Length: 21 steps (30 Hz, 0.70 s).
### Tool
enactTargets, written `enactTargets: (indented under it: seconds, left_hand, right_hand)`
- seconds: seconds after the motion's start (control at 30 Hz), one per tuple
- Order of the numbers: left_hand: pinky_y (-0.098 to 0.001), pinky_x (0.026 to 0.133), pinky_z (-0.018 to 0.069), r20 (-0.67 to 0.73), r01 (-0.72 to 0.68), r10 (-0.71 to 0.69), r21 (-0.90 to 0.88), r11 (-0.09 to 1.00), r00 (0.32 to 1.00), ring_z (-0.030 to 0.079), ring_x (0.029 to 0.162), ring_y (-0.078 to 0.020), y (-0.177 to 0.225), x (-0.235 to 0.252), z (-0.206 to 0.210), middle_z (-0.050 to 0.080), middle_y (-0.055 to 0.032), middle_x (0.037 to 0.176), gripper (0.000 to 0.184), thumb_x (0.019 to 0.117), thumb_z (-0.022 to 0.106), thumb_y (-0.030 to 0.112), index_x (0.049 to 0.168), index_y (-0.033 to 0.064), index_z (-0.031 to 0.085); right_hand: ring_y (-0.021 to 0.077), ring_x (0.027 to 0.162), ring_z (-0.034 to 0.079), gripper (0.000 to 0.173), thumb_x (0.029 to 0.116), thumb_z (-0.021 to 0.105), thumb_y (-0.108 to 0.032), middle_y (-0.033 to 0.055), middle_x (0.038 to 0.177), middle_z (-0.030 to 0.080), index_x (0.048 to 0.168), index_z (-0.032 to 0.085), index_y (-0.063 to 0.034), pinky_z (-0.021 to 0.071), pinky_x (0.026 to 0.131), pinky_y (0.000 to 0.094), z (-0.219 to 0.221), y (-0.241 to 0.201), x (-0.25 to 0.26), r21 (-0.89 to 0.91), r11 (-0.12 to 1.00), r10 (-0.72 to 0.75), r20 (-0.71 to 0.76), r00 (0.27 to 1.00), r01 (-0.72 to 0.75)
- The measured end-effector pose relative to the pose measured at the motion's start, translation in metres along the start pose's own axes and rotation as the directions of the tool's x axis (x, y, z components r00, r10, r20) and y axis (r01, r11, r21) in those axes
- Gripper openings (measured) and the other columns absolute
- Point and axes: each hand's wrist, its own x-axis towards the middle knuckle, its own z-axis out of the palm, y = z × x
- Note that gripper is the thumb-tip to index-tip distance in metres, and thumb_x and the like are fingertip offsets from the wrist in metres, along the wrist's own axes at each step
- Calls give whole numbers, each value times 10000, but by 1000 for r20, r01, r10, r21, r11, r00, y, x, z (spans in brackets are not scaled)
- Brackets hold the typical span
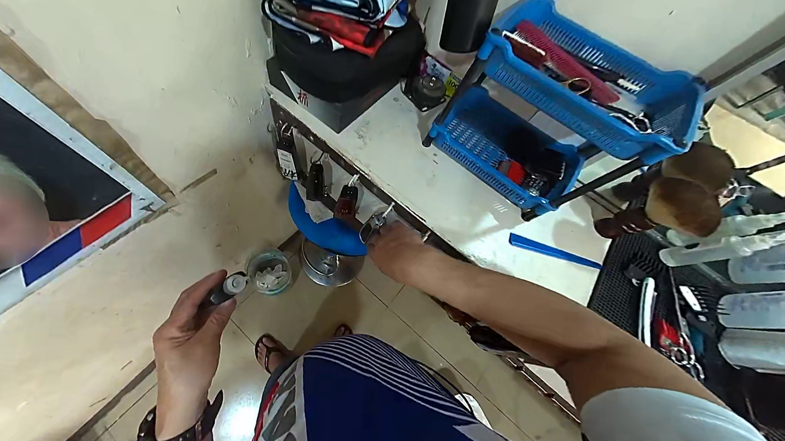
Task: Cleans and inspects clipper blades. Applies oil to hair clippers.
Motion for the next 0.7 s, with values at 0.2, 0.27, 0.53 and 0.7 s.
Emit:
enactTargets:
  seconds: [0.2,0.27,0.53,0.7]
  left_hand:
    - [-289,942,581,43,-37,39,-55,998,998,682,1087,-155,2,4,13,678,-90,1273,390,927,699,63,1305,-17,649]
    - [-291,940,582,58,-41,45,-65,997,997,680,1096,-161,3,3,18,676,-93,1278,393,926,702,70,1306,-14,650]
    - [-302,968,576,91,-72,79,-82,994,993,670,1142,-181,1,-9,25,662,-106,1312,404,934,723,115,1308,-17,651]
    - [-299,962,576,64,-55,59,-67,996,996,675,1124,-177,-1,-21,25,666,-104,1305,406,930,725,119,1307,-13,653]
  right_hand:
    - [471,1052,642,258,1028,580,-163,278,1087,666,1046,690,70,513,869,645,2,1,-74,67,995,-86,142,986,78]
    - [486,1290,513,273,991,507,11,319,1329,568,1210,619,131,410,1067,632,50,-1,-58,-39,998,55,253,966,-47]
    - [452,1241,569,320,1008,458,11,313,1344,550,1283,551,145,462,1010,599,84,2,-31,-153,961,272,410,870,-229]
    - [513,1098,617,463,883,728,-46,299,1172,644,1328,601,-16,490,880,705,58,14,-49,57,997,-58,267,962,44]
